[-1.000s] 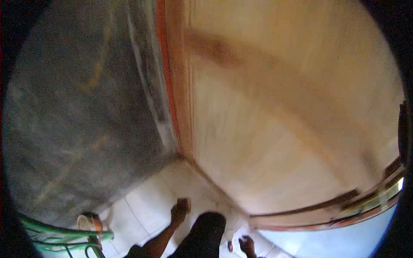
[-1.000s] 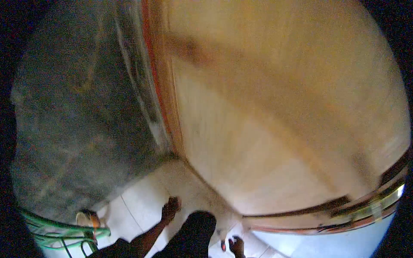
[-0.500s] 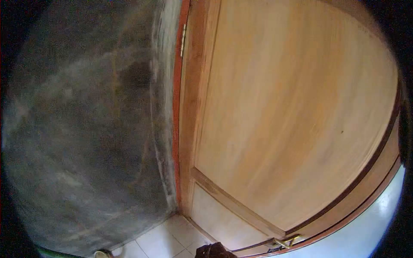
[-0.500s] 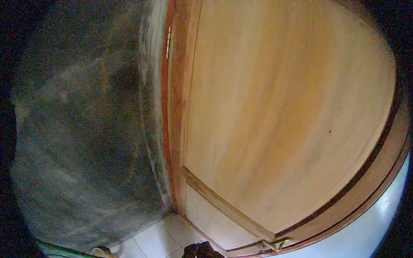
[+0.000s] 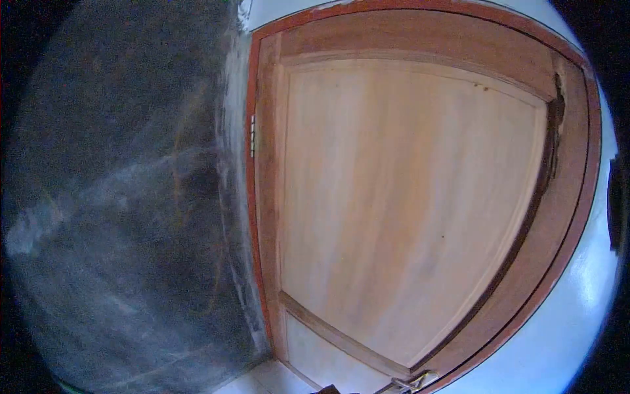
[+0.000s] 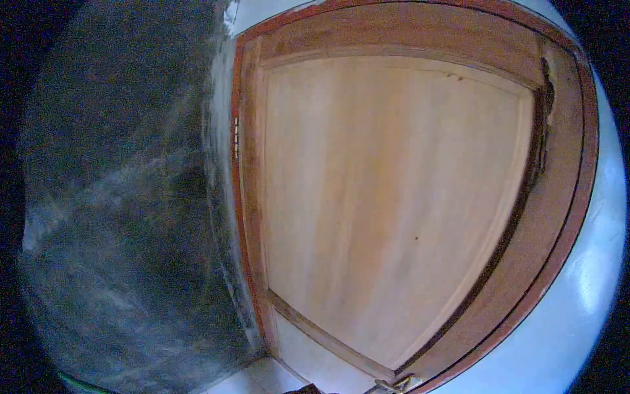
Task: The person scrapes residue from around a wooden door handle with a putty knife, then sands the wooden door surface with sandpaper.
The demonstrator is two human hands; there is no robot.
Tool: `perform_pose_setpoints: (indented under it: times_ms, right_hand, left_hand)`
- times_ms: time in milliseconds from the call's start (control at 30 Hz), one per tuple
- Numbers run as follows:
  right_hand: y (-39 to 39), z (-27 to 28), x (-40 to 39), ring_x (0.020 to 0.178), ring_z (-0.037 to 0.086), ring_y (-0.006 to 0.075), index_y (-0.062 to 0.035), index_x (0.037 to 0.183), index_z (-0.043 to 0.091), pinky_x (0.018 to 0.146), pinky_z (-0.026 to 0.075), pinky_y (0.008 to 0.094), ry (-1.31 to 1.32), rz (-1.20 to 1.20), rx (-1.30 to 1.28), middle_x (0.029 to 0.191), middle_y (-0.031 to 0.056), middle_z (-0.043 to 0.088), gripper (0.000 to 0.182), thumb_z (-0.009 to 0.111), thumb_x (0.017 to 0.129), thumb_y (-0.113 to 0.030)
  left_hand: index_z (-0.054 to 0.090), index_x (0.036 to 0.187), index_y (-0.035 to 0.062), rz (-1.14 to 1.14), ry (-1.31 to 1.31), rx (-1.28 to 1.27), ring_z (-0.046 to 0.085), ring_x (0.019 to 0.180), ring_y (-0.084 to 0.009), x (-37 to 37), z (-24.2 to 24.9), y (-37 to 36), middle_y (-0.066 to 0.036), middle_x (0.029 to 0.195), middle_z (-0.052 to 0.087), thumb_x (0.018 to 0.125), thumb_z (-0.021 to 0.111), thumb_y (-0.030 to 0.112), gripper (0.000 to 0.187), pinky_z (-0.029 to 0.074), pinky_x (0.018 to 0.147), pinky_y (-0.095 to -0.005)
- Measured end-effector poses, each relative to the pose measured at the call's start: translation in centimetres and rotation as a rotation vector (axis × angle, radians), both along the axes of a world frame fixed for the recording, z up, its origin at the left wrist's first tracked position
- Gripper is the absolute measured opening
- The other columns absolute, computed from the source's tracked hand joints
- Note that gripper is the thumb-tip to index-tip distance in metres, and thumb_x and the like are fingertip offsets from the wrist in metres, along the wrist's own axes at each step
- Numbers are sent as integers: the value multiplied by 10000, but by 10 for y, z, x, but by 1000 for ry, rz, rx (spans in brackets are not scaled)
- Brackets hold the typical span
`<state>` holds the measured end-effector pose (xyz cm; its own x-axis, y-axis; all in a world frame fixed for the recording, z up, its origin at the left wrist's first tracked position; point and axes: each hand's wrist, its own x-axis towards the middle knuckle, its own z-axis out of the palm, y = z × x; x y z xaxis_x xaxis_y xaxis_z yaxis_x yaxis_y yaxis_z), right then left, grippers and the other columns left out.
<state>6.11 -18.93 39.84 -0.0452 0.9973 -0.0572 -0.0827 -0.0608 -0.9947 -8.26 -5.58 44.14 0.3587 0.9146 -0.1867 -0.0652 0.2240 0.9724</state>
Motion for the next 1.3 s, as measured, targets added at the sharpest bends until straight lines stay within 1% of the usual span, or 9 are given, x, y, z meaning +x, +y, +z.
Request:
perform_pose_setpoints:
  times_ms: [233,267,300,367,400,500,633,867,1300]
  right_hand:
    - [-19,126,-6,1213,645,343,16,1259,649,1057,492,444,-546,52,430,1286,228,676,370,595,1039,-277]
    - [-20,120,-16,1083,653,406,3,1254,611,923,542,471,-833,-140,465,1185,251,679,617,852,820,-363]
    - [-1,116,-10,1215,577,438,-1,1352,517,1025,503,482,-1111,255,332,1296,257,621,752,871,797,-365]
    - [-8,129,-23,1210,584,474,-6,1381,485,1092,473,517,-970,86,203,1300,253,628,792,882,785,-346]
    - [-5,94,-22,1175,600,487,-22,1398,478,1090,477,522,-911,30,380,1315,252,622,806,889,777,-329]
    - [8,143,-36,1162,616,433,-7,1196,611,1044,497,524,-876,-81,605,1254,234,637,445,748,838,-232]
    - [28,130,-49,1195,607,420,-12,1255,617,1080,466,519,-890,-26,430,1276,211,656,440,715,871,-203]
    - [81,77,-93,1377,464,508,-64,1434,558,1159,367,590,-970,-152,416,1474,300,495,619,773,866,-184]
    - [183,58,-145,1329,512,485,-107,1384,592,1112,436,520,-1064,-379,180,1449,238,540,492,731,915,-158]
  left_hand:
    - [690,1057,32,63,65,59,672,821,-183,2,-19,-64,-75,914,715,952,689,480,460,567,734,-386]
    - [692,1050,30,82,93,75,671,819,-179,-6,-24,-78,-72,908,715,951,692,486,467,568,733,-384]
    - [695,1042,27,103,90,10,671,818,-175,-11,-31,-88,-70,902,716,950,695,493,475,569,732,-381]
    - [702,1109,18,200,-70,-338,679,825,-182,-20,-34,-102,-79,924,718,935,716,522,533,571,744,-349]
    - [653,1303,33,53,182,-148,725,1023,-203,-30,-65,-97,-108,1170,749,1014,607,215,345,591,875,-357]
    - [605,1379,38,-4,348,94,699,1055,-181,-36,-18,-88,-92,1237,721,1040,576,199,377,570,932,-357]
    - [530,1441,-6,-86,62,249,645,1183,-225,-60,11,-71,-115,1339,655,1058,549,207,439,518,1033,-379]
    - [486,1460,-58,-76,-677,-460,572,1303,-265,-94,-15,20,-179,1412,591,1045,531,187,483,444,1124,-401]
    - [480,1442,39,-323,-397,-544,581,1246,-240,-132,-40,151,-125,1366,577,1048,590,209,443,480,1077,-386]
